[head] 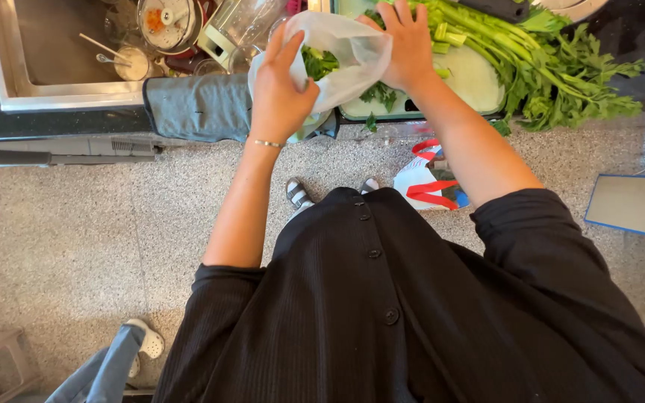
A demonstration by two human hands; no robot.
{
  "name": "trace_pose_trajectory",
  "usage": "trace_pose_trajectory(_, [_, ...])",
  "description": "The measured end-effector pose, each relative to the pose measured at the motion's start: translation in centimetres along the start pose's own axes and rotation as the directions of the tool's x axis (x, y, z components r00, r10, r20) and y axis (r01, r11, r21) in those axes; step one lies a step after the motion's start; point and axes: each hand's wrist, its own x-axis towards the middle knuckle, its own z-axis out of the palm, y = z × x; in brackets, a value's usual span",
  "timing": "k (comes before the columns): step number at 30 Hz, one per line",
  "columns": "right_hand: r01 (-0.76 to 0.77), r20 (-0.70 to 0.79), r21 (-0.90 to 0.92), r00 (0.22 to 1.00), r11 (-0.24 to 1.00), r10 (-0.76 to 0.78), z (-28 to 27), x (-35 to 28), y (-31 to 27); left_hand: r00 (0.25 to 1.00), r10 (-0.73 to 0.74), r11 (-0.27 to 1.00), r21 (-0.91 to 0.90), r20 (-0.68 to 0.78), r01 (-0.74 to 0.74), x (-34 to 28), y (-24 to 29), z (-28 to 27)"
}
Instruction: Wash celery in a kitchen sink, cut it on a cutting board using a knife, and place the cut pieces into a plastic bag.
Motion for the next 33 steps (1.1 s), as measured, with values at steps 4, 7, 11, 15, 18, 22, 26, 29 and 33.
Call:
trace_pose_trajectory(4, [0.073, -0.071, -0.270, 0.993, 0.960, -0.096, 2.1, 0.4, 1.7, 0.991, 0.065, 0.990, -0.129, 0.114, -0.050, 0.6, 1.7, -0.5])
trace_pose_trajectory(7, [0.102, -0.076, -0.045, 0.992, 0.994, -0.105, 2.4, 1.2, 2.8, 0.980, 0.024, 0.986, -0.167, 0.198, 0.010, 1.4, 3.8, -1.5])
trace_pose_trajectory(11, [0.044, -0.084, 0.150, 0.996, 0.988, -0.032, 2.4, 1.6, 4.5, 0.975, 0.173, 0.963, -0.234, 0.140, -0.138, 1.7, 2.1, -0.7])
trace_pose_trajectory(15, [-0.106, -0.243, 0.490, 0.937, 0.865, 0.253, 0.0, 1.0, 4.9, 0.975, 0.141, 0.952, -0.295, 0.173, -0.085, 2.0, 0.3, 0.4])
trace_pose_trajectory(18, [-0.129, -0.108, 0.883, 0.879, 0.451, 0.464, -1.7, 2.4, 2.9, 0.966, 0.157, 0.927, -0.367, 0.205, -0.073, 2.6, -0.5, 1.2])
trace_pose_trajectory(22, [-0.031, 0.195, 0.957, 0.804, -0.288, 0.562, -3.3, 2.1, -0.7, 0.943, 0.213, 0.910, -0.402, 0.254, -0.098, 3.6, -1.3, 2.0])
trace_pose_trajectory(26, [0.099, 0.424, 0.656, 0.771, -0.748, 0.475, -0.4, 2.9, -6.2, 0.910, 0.233, 0.882, -0.469, 0.343, -0.049, 4.4, -0.2, 0.0])
trace_pose_trajectory(29, [0.111, 0.479, 0.638, 0.718, -0.762, 0.506, 1.6, 4.2, -9.6, 0.884, 0.200, 0.892, -0.452, 0.422, 0.014, 4.4, -0.5, -1.5])
trace_pose_trajectory(33, [-0.271, 0.596, 0.679, 0.747, -0.683, 0.296, 3.9, 4.7, -9.3, 0.891, 0.266, 0.869, -0.491, 0.367, -0.058, 3.3, 0.3, -3.8])
